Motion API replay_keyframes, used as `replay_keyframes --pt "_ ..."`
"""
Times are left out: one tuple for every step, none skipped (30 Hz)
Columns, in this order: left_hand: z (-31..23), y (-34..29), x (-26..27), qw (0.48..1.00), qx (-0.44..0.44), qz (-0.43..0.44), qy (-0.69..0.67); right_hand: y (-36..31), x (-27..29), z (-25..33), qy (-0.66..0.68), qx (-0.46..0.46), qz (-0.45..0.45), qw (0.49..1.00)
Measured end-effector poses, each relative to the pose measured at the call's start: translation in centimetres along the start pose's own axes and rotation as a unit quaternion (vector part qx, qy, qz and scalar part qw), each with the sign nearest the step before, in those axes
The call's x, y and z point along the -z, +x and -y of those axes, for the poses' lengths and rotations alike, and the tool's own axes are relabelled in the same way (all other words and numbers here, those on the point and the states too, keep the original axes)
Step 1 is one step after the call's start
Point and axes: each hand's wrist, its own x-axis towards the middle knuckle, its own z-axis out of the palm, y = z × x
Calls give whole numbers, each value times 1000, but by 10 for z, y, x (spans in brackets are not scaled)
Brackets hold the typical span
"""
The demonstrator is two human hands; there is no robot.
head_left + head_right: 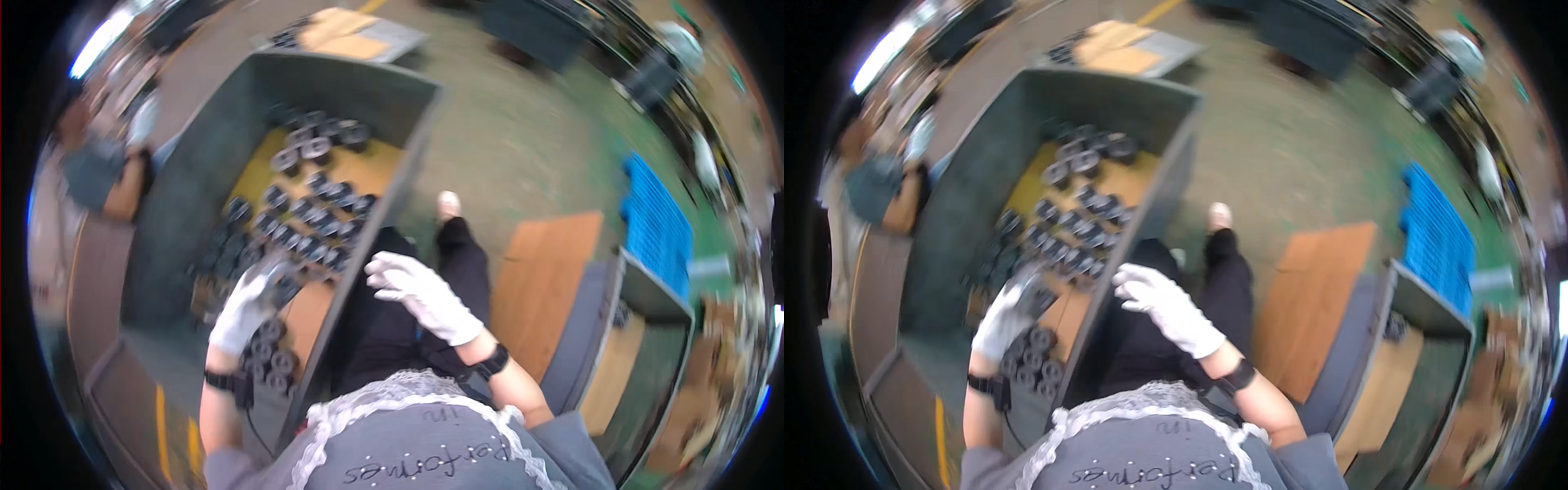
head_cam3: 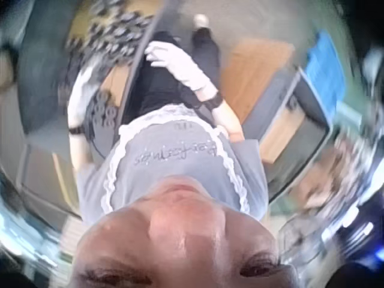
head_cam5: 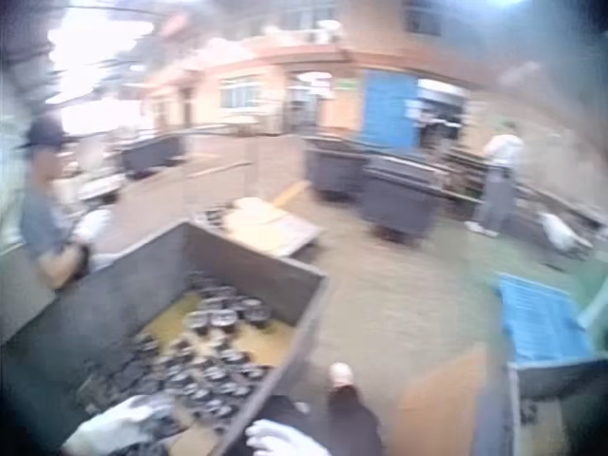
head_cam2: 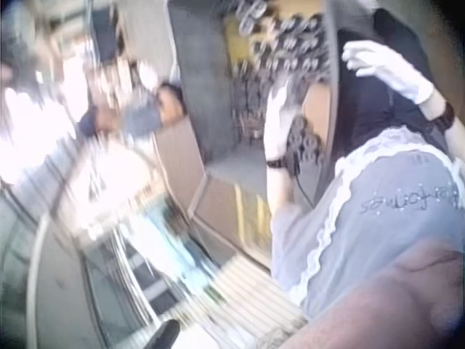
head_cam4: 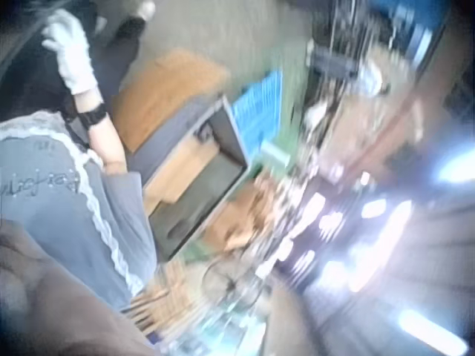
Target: Inspecting metal pistons and arranging them neatly in a large transport bin on a fabrication floor.
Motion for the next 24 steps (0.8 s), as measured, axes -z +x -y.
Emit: replay_keyframes --pt "-5 7 -14 998 -22 59 -15 5 -3 -8 27 11 9 1000" --pt "-5 10 -32 994 -14 96 -42 5 -6 -1 6 21 7 1000" --pt "-12 11 -48 988 -2 144 -63 5 -16 7 -12 40 -3 999" --pt "-8 16 -66 987 9 150 -60 9 -15 10 -69 65 -25 995" --pt "-6 23 -84 984 27 165 -55 10 -12 13 -114 90 -53 988" --pt "-5 27 -100 986 27 161 -21 9 -12 18 -173 129 -66 974" --pt "-4 30 -115 985 34 166 16 4 -13 23 -230 173 -90 953" --pt "8 41 -119 986 44 145 71 9 8 10 -279 181 -134 933" --pt "21 53 -133 983 18 151 102 5 23 4 -282 185 -147 930" --pt "32 59 -147 981 -16 121 150 2 33 1 -341 248 -190 886" --pt "45 61 -159 975 -51 93 196 -2 45 -4 -398 306 -232 833" --pt "57 65 -167 956 -62 51 283 -2 59 -15 -396 361 -285 795" --pt "59 64 -176 954 -49 64 289 -11 59 -7 -398 359 -301 789" --pt "54 59 -180 964 -11 113 240 -19 58 3 -143 263 -292 908" --pt "45 49 -180 966 36 166 195 -27 57 -3 134 155 -262 943" --pt "48 45 -184 978 29 148 143 -36 63 -1 202 127 -293 926" --pt "54 52 -175 978 55 184 81 -45 71 -4 204 131 -305 921" --pt "65 59 -169 982 52 165 73 -48 78 -12 40 156 -310 937" --pt "77 65 -164 987 49 142 63 -50 82 -17 -126 172 -304 929" --pt "89 74 -162 986 54 141 63 -49 85 -19 -7 146 -298 943" --pt "98 85 -160 977 138 161 8 -52 89 -16 -5 143 -299 943" --pt "107 94 -155 959 218 177 -50 -55 93 -13 166 107 -238 951" --pt "118 102 -150 960 217 171 -53 -56 94 -13 333 67 -169 925" --pt "130 110 -148 958 201 194 -62 -55 93 -16 335 62 -168 925"
